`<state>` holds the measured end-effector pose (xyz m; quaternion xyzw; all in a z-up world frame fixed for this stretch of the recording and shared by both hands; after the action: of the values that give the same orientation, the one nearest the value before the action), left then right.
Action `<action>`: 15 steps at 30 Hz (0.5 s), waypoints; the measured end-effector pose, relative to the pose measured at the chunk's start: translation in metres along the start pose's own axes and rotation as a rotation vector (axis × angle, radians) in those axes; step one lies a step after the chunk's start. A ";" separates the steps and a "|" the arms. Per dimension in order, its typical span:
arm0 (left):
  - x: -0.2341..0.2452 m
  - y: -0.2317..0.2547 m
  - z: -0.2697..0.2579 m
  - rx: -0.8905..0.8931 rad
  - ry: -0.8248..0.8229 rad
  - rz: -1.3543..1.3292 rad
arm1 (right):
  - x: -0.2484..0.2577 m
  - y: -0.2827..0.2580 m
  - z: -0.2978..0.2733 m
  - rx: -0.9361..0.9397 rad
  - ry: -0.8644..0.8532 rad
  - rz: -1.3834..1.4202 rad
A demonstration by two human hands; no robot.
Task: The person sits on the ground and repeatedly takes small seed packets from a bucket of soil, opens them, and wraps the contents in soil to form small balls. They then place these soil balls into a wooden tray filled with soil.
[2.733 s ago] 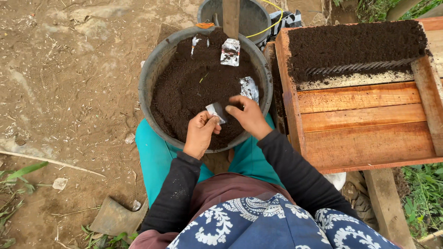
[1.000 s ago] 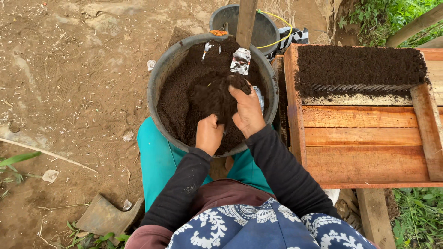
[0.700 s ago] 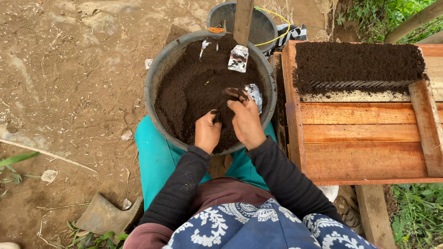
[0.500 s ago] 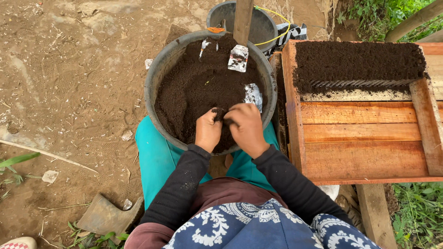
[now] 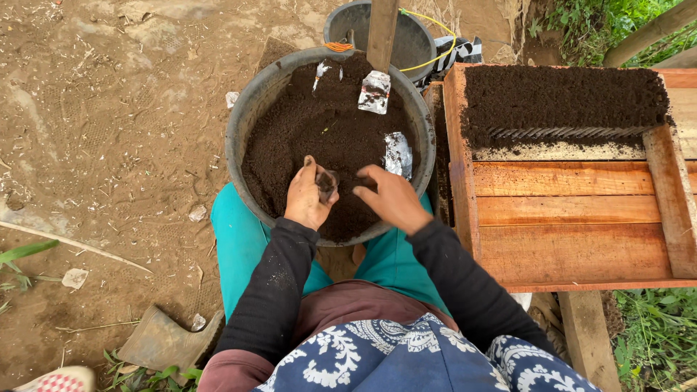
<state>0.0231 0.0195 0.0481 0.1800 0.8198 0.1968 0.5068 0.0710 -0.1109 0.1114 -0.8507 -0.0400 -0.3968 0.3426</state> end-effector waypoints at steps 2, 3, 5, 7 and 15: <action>-0.003 0.006 -0.007 -0.011 -0.023 0.002 | -0.021 0.022 0.020 -0.087 -0.145 -0.056; -0.007 0.011 -0.009 -0.027 -0.048 0.005 | -0.034 0.035 0.031 -0.172 -0.287 -0.112; -0.007 0.012 -0.010 -0.065 -0.032 0.070 | -0.059 0.033 0.043 -0.092 -0.309 0.009; -0.001 0.011 -0.009 -0.101 -0.010 0.136 | -0.090 0.042 0.060 -0.014 -0.337 0.134; -0.016 0.010 -0.032 0.136 0.104 -0.189 | 0.013 -0.016 0.026 0.128 0.283 1.545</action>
<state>0.0020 0.0156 0.0783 0.1252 0.8698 0.1010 0.4664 0.0917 -0.0855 0.1176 -0.5577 0.5837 -0.1476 0.5714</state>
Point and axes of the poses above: each hand's wrist, its own z-axis towards the middle knuckle, its own x-axis out of the back of the hand, y = z × x, the point moved 7 cm from there along z, towards the middle knuckle, and after that the axes turned 12 degrees about -y, right-handed, at the moved point
